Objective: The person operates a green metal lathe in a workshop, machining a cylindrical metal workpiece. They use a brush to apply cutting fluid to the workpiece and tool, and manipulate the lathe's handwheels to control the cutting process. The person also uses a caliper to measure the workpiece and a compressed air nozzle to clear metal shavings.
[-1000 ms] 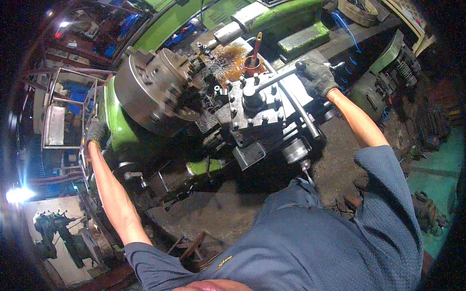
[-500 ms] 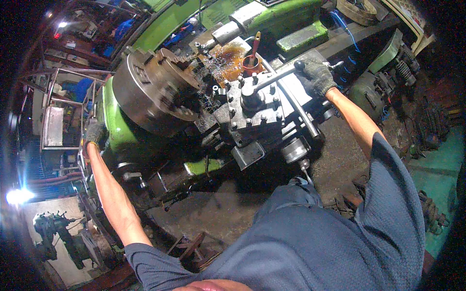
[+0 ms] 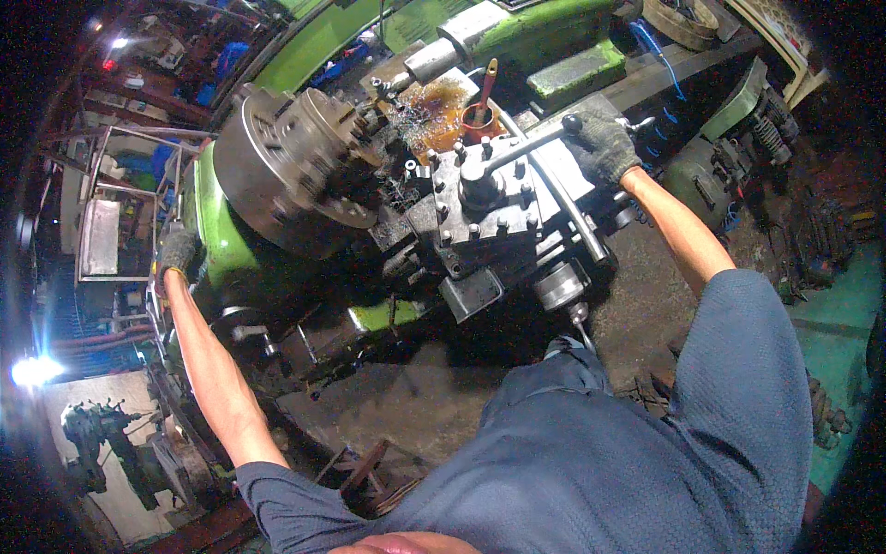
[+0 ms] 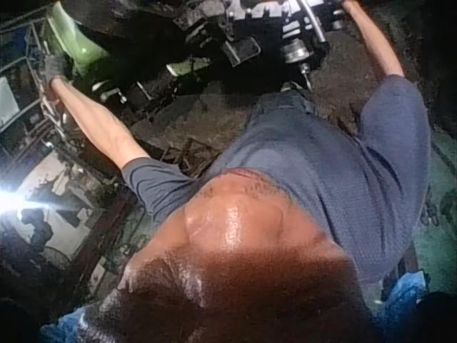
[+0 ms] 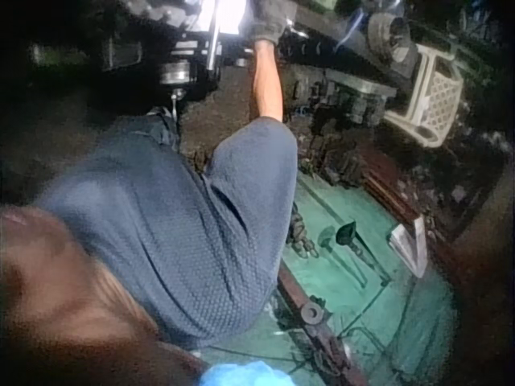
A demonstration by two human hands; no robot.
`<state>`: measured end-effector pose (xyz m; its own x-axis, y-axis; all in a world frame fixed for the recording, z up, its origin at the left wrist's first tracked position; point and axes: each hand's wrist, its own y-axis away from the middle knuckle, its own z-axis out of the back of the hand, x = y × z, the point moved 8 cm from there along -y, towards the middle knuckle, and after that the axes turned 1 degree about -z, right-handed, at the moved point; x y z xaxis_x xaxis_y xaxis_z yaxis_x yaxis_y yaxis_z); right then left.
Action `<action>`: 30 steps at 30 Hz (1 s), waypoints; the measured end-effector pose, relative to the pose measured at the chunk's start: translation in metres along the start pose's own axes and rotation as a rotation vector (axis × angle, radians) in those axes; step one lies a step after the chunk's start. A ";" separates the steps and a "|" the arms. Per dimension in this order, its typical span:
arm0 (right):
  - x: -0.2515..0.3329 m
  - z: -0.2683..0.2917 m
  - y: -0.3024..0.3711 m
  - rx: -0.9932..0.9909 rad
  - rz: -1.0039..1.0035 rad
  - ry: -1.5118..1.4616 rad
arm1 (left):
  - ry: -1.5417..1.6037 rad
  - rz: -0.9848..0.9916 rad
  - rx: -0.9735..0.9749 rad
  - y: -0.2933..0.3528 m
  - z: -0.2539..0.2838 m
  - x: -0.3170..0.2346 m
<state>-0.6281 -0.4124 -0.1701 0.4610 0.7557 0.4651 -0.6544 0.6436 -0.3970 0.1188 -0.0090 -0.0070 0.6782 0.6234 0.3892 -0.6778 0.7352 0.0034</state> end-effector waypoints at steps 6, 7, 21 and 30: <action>-0.015 0.013 0.016 -0.037 -0.033 0.112 | -0.083 -0.227 -0.030 -0.005 0.044 -0.088; -0.013 0.014 0.015 -0.042 -0.023 0.105 | -0.305 -0.306 -0.119 0.003 0.045 -0.099; -0.013 0.004 0.007 0.021 -0.018 0.115 | -0.573 -0.406 -0.028 0.002 0.027 -0.085; -0.009 0.005 0.006 0.037 -0.022 0.150 | -0.775 -0.427 -0.062 0.000 0.013 -0.077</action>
<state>-0.6393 -0.4163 -0.1724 0.5585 0.7526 0.3487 -0.6631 0.6577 -0.3575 0.0634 -0.0603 -0.0250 0.4712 -0.0467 0.8808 -0.3787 0.8912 0.2498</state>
